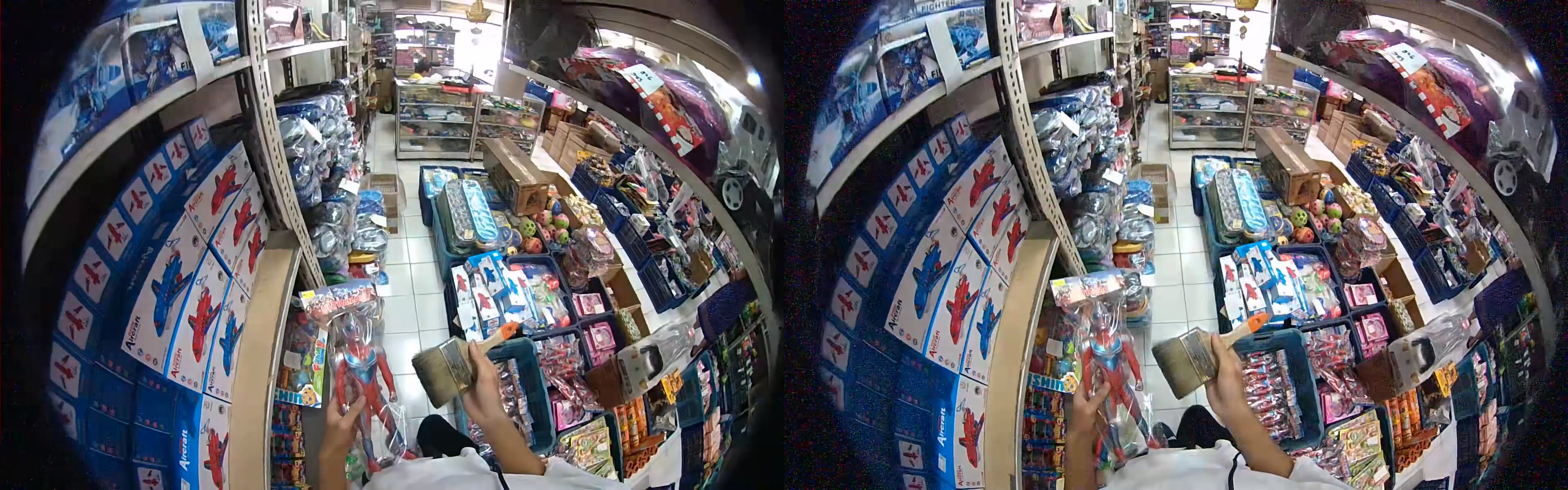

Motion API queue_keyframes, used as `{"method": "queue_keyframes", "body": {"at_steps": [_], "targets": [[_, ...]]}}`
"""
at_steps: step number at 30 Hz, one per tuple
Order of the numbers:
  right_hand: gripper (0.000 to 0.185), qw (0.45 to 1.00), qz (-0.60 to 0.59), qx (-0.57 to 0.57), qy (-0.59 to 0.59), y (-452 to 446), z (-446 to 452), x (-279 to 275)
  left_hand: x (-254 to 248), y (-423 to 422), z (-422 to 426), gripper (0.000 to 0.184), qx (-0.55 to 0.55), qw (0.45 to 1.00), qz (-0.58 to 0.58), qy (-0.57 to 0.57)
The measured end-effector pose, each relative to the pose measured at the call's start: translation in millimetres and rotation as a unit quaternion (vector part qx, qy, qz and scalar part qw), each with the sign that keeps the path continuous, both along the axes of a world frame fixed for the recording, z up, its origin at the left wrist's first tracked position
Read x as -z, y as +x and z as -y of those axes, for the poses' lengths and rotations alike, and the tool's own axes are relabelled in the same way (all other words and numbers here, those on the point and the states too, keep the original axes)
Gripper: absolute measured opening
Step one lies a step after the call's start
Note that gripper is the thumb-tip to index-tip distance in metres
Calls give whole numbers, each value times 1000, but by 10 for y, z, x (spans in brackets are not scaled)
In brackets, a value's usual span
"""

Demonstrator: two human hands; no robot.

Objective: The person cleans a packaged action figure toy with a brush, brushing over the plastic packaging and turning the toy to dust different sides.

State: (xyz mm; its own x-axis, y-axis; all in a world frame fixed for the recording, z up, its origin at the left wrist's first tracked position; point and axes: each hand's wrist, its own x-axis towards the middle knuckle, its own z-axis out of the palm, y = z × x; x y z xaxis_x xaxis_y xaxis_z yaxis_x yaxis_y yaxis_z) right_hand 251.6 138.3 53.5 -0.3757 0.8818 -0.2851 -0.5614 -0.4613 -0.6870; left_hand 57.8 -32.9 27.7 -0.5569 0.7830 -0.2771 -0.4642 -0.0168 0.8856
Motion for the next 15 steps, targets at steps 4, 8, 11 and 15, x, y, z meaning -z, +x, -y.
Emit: {"method": "queue_keyframes", "body": {"at_steps": [4, 8, 11, 15], "targets": [[23, 1000, -22, -20, 8, 78, 14, 8, -85, 230, 63, 60, -30, 994, 79, 69], [39, 998, -47, 14, 32, 299, 83, -102, -131, 421, 116, 51, -32, 994, 81, 69], [46, 996, -25, 36, 74, 612, 244, -383, -110, 559, 85, 47, -1, 995, 90, 49], [62, 969, 99, -49, 220, 1133, 347, -382, -348, 967, -8, 46, 6, 997, 51, 60]]}}
